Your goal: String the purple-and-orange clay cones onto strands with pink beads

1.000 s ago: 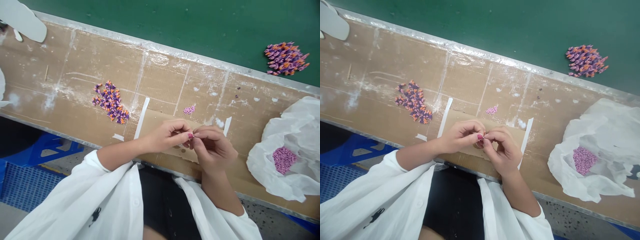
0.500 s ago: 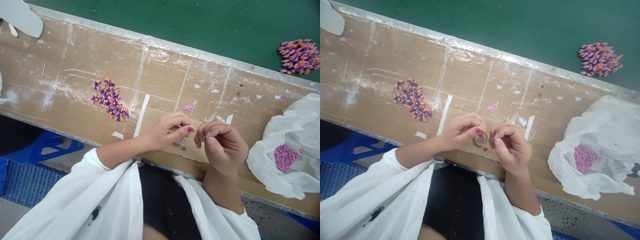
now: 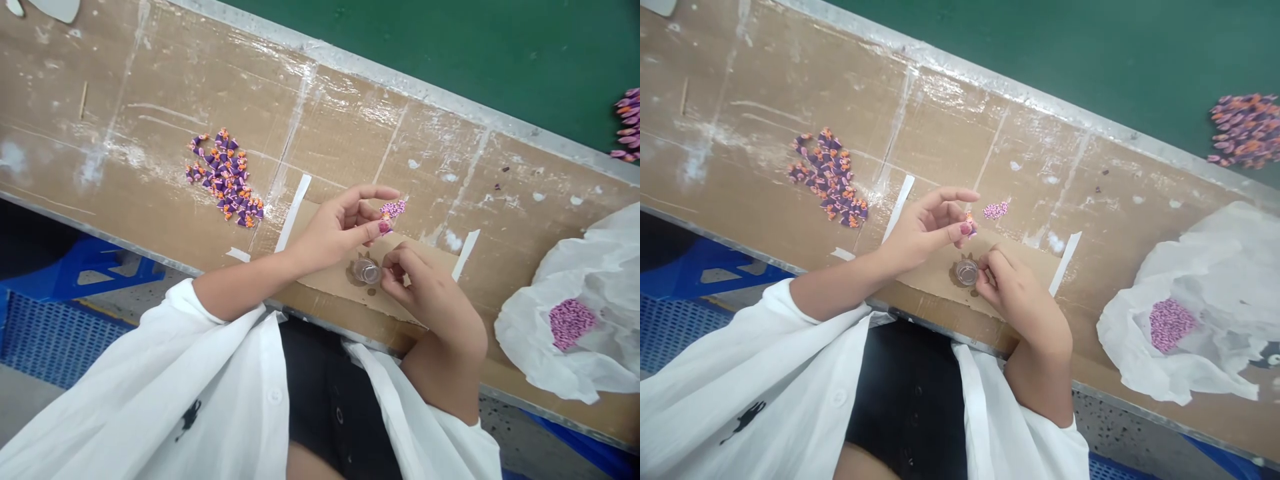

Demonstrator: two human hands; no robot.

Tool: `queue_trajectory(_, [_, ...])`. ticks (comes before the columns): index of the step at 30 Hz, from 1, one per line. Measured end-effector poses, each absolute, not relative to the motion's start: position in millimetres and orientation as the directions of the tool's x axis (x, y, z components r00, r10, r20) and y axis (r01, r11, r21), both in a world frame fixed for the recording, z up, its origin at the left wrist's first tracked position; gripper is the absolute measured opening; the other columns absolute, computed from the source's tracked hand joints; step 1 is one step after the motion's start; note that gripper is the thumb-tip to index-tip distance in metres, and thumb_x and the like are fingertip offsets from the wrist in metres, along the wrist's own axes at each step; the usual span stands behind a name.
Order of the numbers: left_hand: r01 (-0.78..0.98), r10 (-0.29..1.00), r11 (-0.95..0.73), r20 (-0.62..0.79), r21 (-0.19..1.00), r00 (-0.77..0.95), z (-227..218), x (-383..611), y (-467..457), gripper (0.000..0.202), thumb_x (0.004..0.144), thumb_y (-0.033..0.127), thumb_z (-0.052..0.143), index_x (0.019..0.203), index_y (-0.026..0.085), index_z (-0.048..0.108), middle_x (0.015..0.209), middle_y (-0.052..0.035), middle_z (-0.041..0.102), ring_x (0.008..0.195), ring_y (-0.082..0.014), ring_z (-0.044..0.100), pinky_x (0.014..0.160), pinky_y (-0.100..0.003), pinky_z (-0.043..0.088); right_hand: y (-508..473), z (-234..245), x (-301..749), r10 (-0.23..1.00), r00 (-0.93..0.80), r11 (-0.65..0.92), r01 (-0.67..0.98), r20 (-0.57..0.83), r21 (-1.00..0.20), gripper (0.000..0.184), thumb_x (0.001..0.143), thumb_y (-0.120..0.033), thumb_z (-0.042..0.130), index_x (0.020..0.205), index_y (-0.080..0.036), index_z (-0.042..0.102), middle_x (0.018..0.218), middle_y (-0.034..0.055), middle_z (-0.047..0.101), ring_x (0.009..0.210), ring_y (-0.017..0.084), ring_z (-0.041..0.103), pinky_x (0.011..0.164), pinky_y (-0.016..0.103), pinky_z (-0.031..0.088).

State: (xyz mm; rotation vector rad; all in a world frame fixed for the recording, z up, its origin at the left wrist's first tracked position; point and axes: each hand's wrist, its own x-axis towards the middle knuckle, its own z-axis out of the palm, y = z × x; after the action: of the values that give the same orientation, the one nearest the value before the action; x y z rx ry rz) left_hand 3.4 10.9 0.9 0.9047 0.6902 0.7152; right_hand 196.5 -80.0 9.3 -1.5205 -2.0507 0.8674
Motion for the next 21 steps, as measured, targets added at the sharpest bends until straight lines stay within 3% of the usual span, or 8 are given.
queue_trajectory(8, [-0.254, 0.764, 0.477, -0.253, 0.842, 0.594, -4.1, 6.2, 11.1, 0.032, 0.081, 0.036, 0.084, 0.104, 0.017, 0.073, 0.096, -0.0026, 0.073, 0.091, -0.0125, 0.069, 0.073, -0.022, 0.054, -81.3, 8.0, 195.8, 0.951, -0.309, 0.238, 0.668, 0.028, -0.705, 0.017, 0.096, -0.02, 0.059, 0.084, -0.025, 0.048, 0.074, -0.0037, 0.053, 0.063, 0.012, 0.053, 0.06, 0.026, 0.044])
queue_trajectory(14, [-0.265, 0.761, 0.46, -0.222, 0.848, 0.609, -2.9, 6.0, 11.9, 0.028, 0.083, 0.034, 0.082, 0.1, 0.016, 0.07, 0.085, 0.0006, 0.068, 0.08, -0.0082, 0.064, 0.067, -0.021, 0.049, -81.1, 9.3, 194.9, 0.937, -0.348, 0.284, 0.686, 0.041, -0.67, 0.016, 0.097, -0.021, 0.058, 0.085, -0.025, 0.048, 0.076, -0.0027, 0.055, 0.063, 0.012, 0.054, 0.058, 0.026, 0.046])
queue_trajectory(21, [-0.265, 0.747, 0.468, -0.217, 0.843, 0.629, -5.3, 5.8, 13.5, 0.035, 0.08, 0.041, 0.085, 0.099, 0.016, 0.069, 0.081, 0.0018, 0.066, 0.077, -0.0068, 0.061, 0.073, -0.023, 0.05, -78.8, 13.6, 189.8, 0.92, -0.381, 0.352, 0.698, 0.093, -0.623, 0.016, 0.095, -0.013, 0.058, 0.088, -0.025, 0.049, 0.076, -0.0034, 0.054, 0.062, 0.011, 0.054, 0.057, 0.023, 0.046])
